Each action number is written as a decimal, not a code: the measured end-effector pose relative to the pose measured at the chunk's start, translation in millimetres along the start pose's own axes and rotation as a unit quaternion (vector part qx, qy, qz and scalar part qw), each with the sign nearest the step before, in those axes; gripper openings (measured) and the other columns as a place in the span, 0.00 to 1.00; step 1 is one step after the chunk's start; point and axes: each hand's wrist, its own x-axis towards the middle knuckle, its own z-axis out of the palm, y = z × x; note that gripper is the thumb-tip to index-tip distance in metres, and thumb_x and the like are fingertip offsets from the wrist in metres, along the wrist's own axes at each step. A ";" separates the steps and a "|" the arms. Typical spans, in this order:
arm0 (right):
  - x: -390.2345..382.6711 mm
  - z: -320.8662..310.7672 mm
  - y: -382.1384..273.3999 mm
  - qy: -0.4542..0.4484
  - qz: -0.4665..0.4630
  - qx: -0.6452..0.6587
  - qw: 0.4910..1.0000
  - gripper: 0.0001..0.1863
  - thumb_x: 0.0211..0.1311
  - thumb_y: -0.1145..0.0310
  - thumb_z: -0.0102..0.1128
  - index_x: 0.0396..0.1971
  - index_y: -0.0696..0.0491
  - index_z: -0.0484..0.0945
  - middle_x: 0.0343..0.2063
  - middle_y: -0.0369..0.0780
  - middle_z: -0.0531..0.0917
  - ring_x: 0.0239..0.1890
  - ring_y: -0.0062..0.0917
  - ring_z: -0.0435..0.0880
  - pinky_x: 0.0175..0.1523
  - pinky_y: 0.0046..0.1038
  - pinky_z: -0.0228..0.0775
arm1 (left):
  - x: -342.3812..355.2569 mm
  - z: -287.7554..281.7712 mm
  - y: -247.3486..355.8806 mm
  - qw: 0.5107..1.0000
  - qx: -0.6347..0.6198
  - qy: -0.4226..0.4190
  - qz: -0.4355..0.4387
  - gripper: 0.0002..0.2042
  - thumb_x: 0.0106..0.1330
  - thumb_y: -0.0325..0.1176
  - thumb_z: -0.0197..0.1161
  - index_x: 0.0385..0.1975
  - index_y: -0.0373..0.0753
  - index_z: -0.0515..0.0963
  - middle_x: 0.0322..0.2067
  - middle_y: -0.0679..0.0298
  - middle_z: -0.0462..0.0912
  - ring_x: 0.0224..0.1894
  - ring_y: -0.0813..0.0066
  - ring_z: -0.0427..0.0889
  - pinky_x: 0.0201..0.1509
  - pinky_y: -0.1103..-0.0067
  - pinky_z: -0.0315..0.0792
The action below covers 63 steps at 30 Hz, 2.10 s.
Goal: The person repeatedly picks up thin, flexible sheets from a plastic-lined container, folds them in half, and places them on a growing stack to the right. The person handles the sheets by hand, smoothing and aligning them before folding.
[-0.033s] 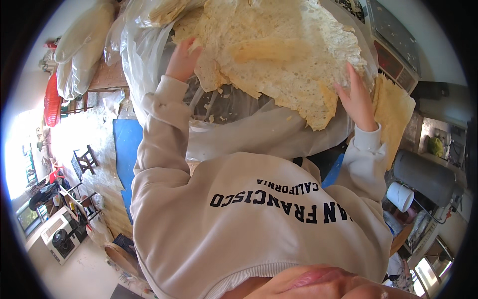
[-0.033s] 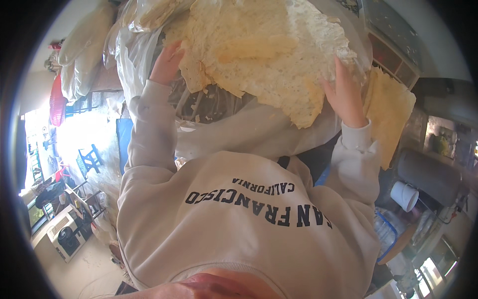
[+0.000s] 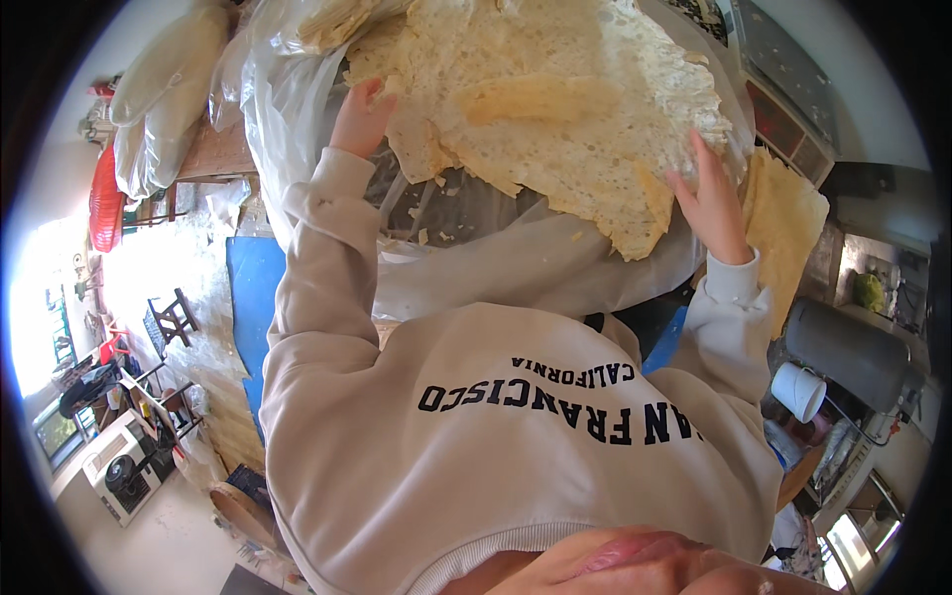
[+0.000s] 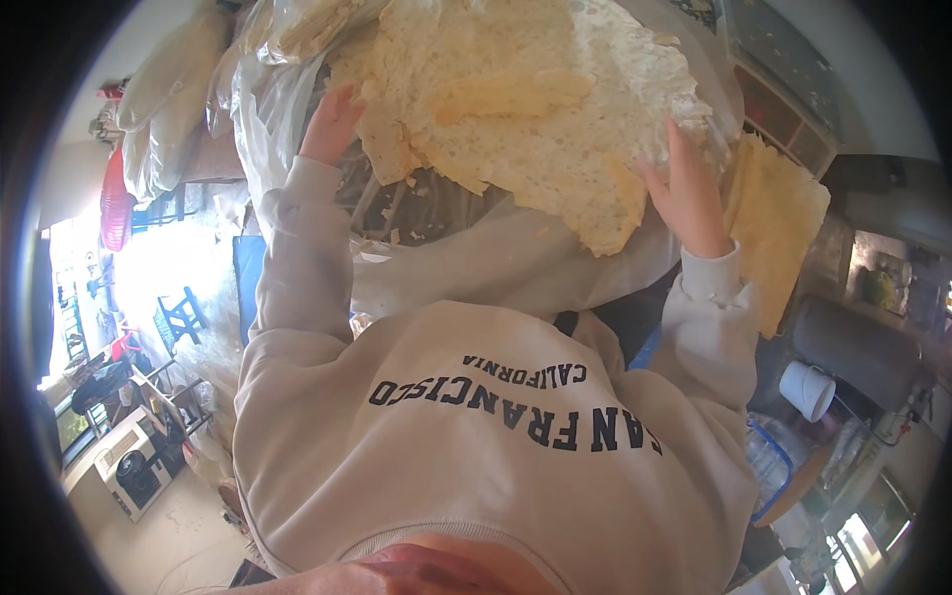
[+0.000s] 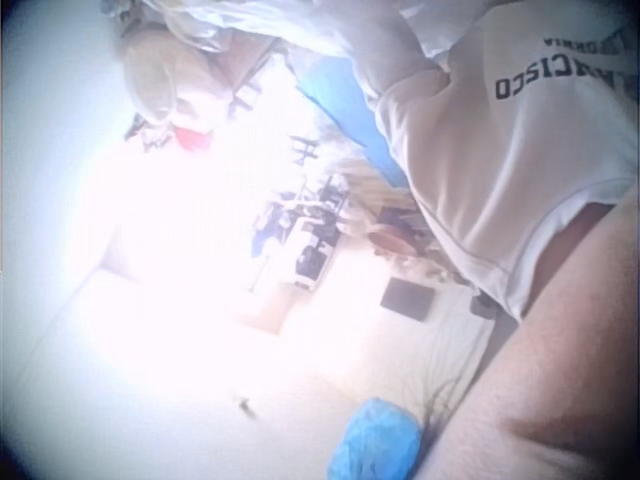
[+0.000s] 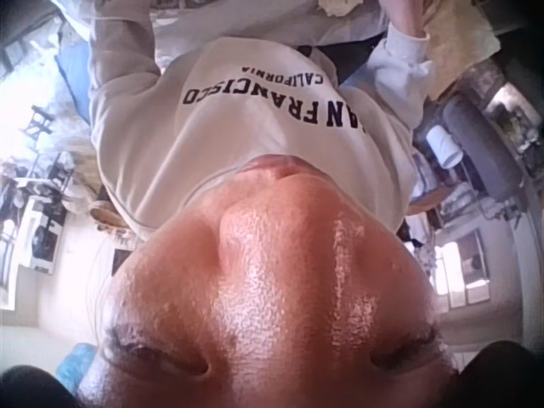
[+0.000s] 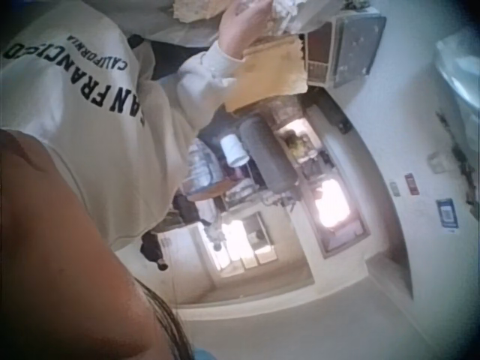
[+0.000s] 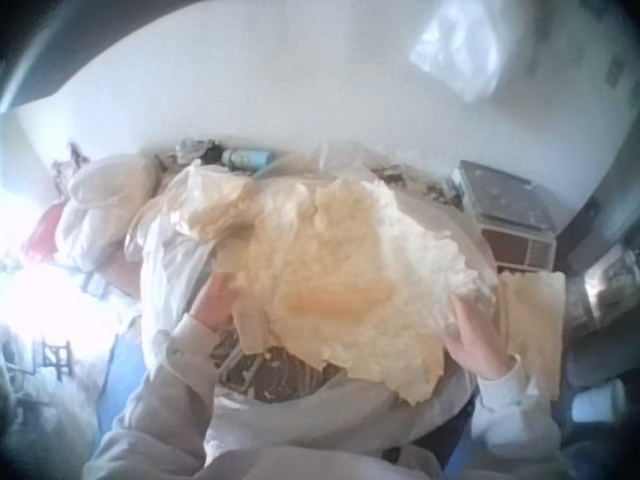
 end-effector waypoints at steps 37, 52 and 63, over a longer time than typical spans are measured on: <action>134.5 77.5 -11.9 -0.061 -0.010 -0.069 0.996 0.33 0.68 0.52 0.58 0.65 0.59 0.65 0.57 0.53 0.76 0.61 0.41 0.74 0.65 0.36 0.65 | -184.7 -64.7 11.5 0.994 0.099 0.026 0.037 0.24 0.58 0.18 0.61 0.56 0.42 0.77 0.50 0.57 0.80 0.56 0.63 0.79 0.59 0.71 0.71; 125.5 76.8 -57.3 -0.325 0.043 0.100 0.939 0.32 0.53 0.54 0.72 0.55 0.52 0.74 0.48 0.41 0.80 0.52 0.30 0.77 0.55 0.33 0.69 | -146.6 -54.6 19.9 0.893 0.352 -0.033 0.277 0.20 0.55 0.26 0.63 0.50 0.48 0.80 0.58 0.69 0.77 0.64 0.67 0.73 0.66 0.65 0.65; -12.4 -33.9 -26.3 -0.290 -0.152 -0.062 0.943 0.39 0.49 0.80 0.67 0.65 0.43 0.69 0.71 0.35 0.63 0.75 0.36 0.55 0.77 0.42 0.48 | -95.6 -75.7 8.0 0.873 0.262 -0.214 0.350 0.15 0.47 0.24 0.67 0.37 0.43 0.85 0.39 0.63 0.87 0.41 0.61 0.85 0.47 0.69 0.76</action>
